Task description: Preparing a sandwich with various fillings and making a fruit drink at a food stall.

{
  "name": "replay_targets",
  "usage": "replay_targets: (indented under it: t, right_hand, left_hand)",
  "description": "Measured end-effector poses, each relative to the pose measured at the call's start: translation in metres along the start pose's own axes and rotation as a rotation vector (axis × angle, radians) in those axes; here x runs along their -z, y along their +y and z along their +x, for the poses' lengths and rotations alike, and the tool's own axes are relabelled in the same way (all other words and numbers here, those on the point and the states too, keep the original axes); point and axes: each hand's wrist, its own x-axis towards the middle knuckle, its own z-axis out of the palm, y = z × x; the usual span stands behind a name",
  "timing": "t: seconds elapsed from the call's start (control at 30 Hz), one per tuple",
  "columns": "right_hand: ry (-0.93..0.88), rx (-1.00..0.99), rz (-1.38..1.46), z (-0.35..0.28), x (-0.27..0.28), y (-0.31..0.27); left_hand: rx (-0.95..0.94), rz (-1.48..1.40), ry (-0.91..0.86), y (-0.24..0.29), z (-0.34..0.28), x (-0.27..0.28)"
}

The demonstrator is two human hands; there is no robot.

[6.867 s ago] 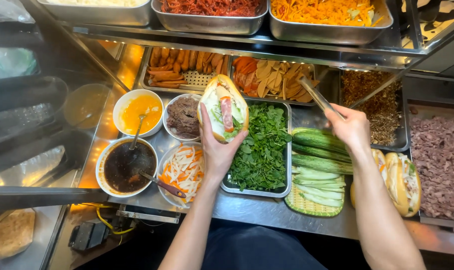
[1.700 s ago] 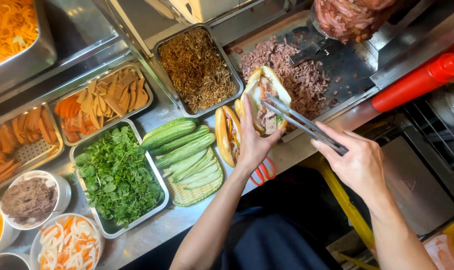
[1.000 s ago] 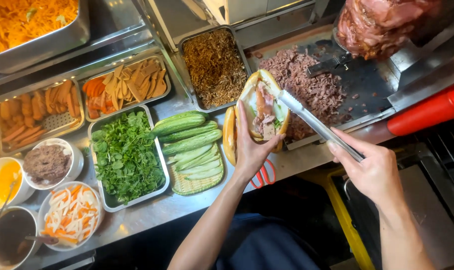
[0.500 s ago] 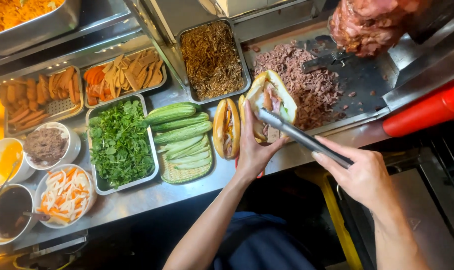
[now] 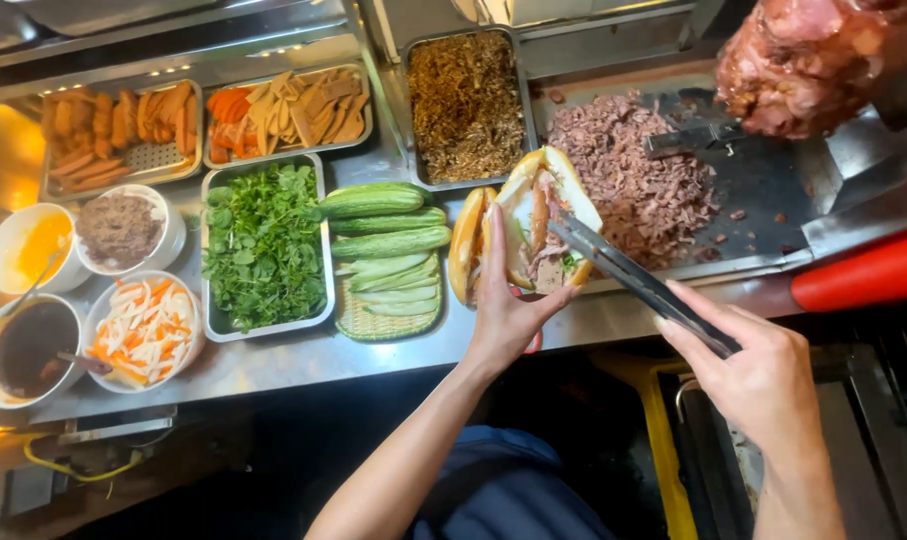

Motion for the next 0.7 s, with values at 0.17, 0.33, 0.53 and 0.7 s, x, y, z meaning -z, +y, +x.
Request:
replay_targets:
  t: [0.17, 0.33, 0.53, 0.7]
  right_hand:
    - [-0.014, 0.005, -0.006, 0.011, -0.028, -0.024]
    - [-0.052, -0.053, 0.162, 0.033, -0.063, -0.104]
    - [-0.049, 0.058, 0.145, 0.074, -0.151, -0.26]
    - [-0.093, 0.493, 0.103, 0.136, -0.23, -0.416]
  left_hand:
    - [-0.07, 0.011, 0.133, -0.008, -0.007, 0.047]
    - [-0.024, -0.043, 0.222, 0.006, -0.02, 0.136]
    - [-0.005, 0.002, 0.318, 0.036, -0.048, 0.296]
    - [-0.025, 0.005, 0.388, 0.034, -0.061, 0.415]
